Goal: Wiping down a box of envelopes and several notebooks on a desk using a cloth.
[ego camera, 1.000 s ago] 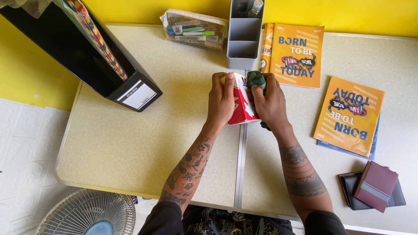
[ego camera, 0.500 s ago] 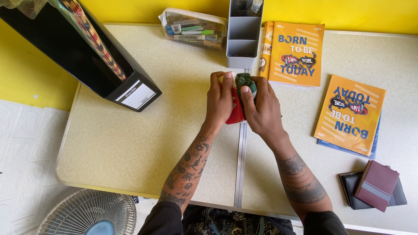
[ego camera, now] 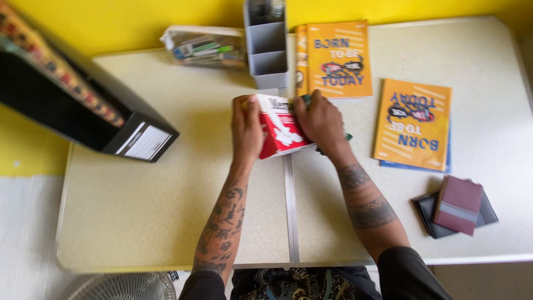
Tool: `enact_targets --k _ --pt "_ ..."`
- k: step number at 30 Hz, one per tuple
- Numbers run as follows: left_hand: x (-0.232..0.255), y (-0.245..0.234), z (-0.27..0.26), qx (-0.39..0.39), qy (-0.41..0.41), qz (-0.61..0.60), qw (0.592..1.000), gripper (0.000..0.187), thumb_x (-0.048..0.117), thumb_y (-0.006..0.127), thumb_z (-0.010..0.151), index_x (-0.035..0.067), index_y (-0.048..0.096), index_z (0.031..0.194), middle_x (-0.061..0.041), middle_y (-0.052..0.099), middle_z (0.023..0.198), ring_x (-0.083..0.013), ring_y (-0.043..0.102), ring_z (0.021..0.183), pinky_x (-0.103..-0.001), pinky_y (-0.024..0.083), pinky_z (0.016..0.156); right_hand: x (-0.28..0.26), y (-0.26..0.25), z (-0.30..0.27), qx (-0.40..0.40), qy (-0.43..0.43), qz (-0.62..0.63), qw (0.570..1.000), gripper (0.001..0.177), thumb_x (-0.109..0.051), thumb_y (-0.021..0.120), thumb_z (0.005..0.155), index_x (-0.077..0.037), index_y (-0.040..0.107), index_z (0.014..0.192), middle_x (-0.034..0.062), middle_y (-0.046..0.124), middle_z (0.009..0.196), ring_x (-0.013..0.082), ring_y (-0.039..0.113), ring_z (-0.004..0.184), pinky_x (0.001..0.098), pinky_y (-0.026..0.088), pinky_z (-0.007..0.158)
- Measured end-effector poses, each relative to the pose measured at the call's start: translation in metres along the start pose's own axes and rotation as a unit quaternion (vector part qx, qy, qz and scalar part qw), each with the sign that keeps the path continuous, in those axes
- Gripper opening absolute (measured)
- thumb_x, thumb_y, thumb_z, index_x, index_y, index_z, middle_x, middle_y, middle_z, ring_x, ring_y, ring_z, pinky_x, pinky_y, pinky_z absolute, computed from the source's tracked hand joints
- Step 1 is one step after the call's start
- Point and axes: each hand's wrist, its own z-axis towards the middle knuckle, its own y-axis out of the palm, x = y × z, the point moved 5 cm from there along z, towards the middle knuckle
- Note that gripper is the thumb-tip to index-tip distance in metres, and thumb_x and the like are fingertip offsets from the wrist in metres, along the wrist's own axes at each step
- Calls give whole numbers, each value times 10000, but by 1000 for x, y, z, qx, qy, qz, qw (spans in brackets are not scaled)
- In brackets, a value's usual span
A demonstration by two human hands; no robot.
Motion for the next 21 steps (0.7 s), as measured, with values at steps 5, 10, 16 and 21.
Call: enact_targets --k 5,10,16,21 --pt "-10 -9 6 -5 41 39 998 442 466 430 1098 47 556 1162 -81 642 996 -168 610 845 -326 537 723 -41 -13 -25 41 -102 8 994 454 -434 590 1025 17 593 984 216 665 725 427 653 615 526 524 560" --pt "2 -15 4 10 12 60 998 463 479 403 1098 42 550 1141 -87 642 1042 -180 605 917 -336 517 845 -87 -45 -44 -3 -156 104 982 444 -443 586 1014 0 589 979 187 657 690 424 654 643 511 527 573" --pt "-22 -23 9 9 16 21 1000 441 449 419 1109 31 547 1171 -105 617 1119 -178 580 988 -337 504 921 -62 -26 -26 -110 -89 152 978 475 -477 560 1027 -17 619 924 215 672 698 439 679 668 542 530 630" --pt "-21 -29 0 1 -13 -34 999 459 379 650 969 31 503 1230 -119 626 1173 -186 622 1058 -344 525 931 -33 -11 -9 -30 -67 81 994 493 -473 547 1029 5 615 926 276 676 734 487 664 726 571 512 649"
